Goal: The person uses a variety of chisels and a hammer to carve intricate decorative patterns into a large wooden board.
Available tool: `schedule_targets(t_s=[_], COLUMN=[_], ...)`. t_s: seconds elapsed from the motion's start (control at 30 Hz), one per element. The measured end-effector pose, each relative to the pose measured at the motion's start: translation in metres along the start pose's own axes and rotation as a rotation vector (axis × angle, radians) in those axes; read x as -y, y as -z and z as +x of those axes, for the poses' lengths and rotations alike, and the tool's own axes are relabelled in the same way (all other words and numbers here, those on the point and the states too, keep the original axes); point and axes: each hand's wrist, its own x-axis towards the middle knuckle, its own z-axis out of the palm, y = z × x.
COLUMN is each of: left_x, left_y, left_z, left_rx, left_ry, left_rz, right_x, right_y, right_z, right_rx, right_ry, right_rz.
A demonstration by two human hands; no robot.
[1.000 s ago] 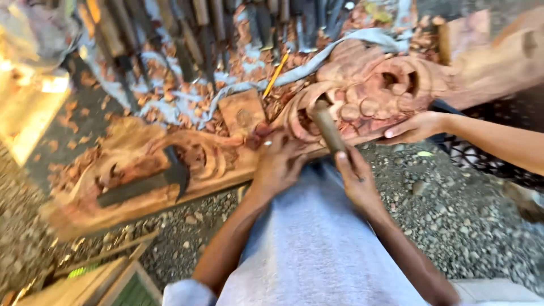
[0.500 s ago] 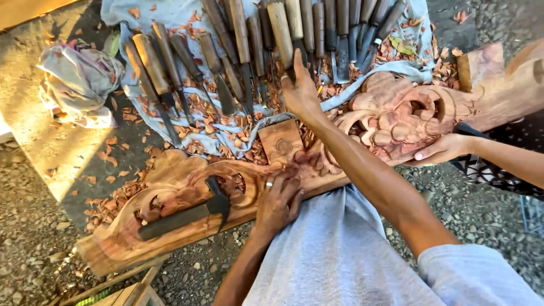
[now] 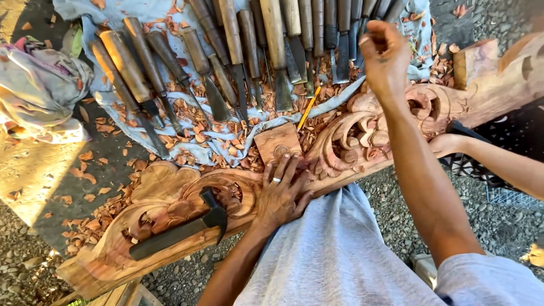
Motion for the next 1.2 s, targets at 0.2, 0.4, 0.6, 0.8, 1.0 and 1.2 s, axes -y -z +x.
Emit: schedule_targets(t_s=[0.2,0.4,0.6,0.8,1.0,1.2], left_x=[0.000,0.001,0.003,0.004,0.000,-0.015], left_y=[0.000,0.001,0.001,0.000,-0.006,0.008], left_z=[0.000,0.000,-0.001,-0.001,0.000,0.003], left_rx=[-0.053,-0.088,-0.128,-0.153,-0.155,-0.208], left_ry=[0.001,0.005,-0.012,-0.020,-0.045,-0.037], left_rz=[0.027,-0.004,-0.001,0.019,0.037,0.005], right_x=[0.017,0.074,0.089,0.077,0.074,0.067], right_y=[-0.027,-0.072,-0.129,-0.133,-0.077,-0.012], right_z=[0.004,-0.012,-0.020,-0.017,-0.017,-0.087], right_rx=[0.114,0.375,0.512,0.506,0.793,0.678], right_ry=[-0.050,-0.007,0.054,0.005,-0.621,-0.452], right_rz=[0.077,0.093,-0.278,-0.281,0.688,0.708])
